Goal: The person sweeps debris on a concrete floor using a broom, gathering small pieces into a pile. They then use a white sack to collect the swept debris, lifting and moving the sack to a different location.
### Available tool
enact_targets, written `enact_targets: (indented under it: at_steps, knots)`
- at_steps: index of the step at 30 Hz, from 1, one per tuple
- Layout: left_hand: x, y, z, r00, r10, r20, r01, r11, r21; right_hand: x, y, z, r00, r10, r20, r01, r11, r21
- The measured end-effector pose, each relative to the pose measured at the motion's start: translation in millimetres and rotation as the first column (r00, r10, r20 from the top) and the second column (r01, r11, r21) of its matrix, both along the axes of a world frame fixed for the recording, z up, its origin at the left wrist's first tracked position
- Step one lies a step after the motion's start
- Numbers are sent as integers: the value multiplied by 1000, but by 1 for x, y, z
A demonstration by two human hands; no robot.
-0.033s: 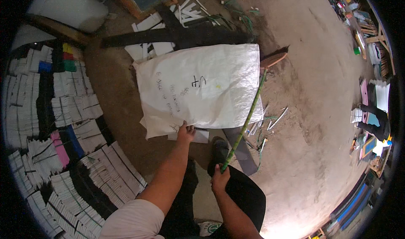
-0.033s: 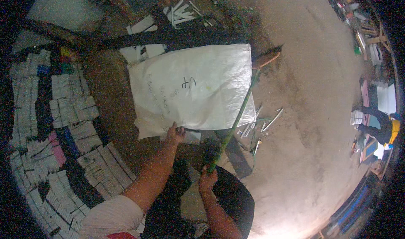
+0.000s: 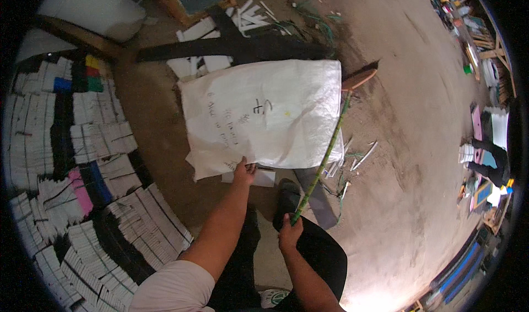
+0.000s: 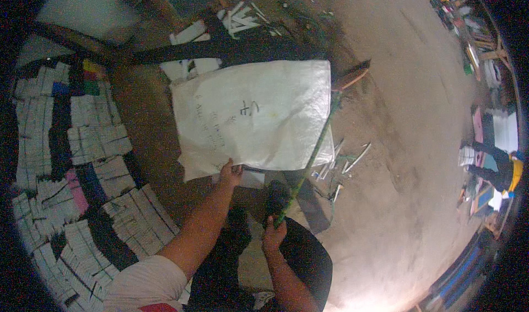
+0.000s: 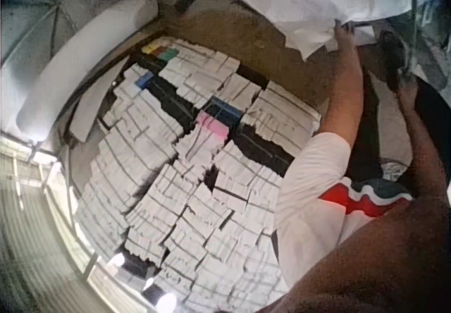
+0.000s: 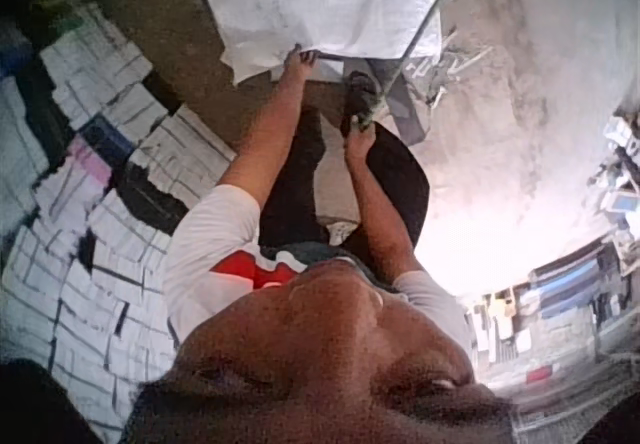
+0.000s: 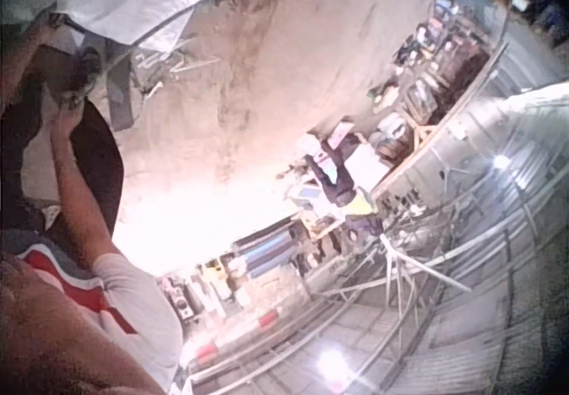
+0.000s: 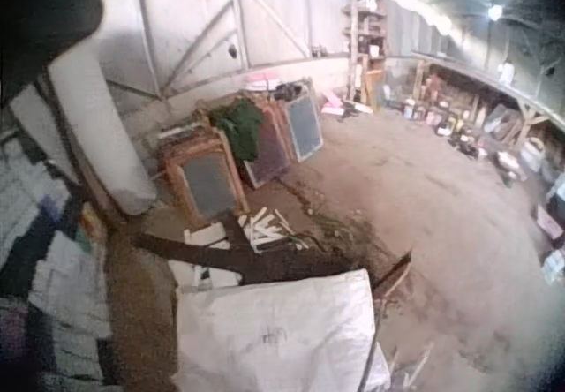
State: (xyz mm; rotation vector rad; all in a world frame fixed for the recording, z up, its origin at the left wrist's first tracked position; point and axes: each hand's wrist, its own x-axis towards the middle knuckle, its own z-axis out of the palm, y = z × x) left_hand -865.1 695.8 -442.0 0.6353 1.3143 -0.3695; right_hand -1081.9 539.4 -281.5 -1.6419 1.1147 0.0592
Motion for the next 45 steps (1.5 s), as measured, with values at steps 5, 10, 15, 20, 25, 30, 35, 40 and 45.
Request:
enact_targets:
  at_steps: [5,10,15,20,25,30,35,40,45]
  knots:
    - [19,-23,144,988,125,92,-127,992,9,14,-18,28,994,-89,63,92,995,-49]
    - [-16,-14,275,970,178,165,-150,975,-165,59,-26,120,976,-209,57,204,975,91]
    - [-40,3,418,951,300,73,-277,934,-227,92,-5,190,943,-320,91,307,942,135]
    - [-108,42,448,971,211,115,-163,930,-330,130,32,300,887,-386,254,262,873,411]
    - [-131,76,504,985,99,140,-23,886,-462,124,44,303,973,-158,168,91,932,351]
    - [-178,175,495,792,-592,-149,606,729,318,115,93,358,977,-27,212,-29,966,255]
    - [-146,189,559,560,-829,-18,328,201,923,103,114,400,912,218,348,-302,930,211]
    - [-93,155,656,-174,-963,-204,211,-238,948,113,155,437,793,364,488,-488,859,153]
    - [-80,147,699,-81,-969,-233,520,-241,820,135,166,461,692,570,443,-647,762,29]
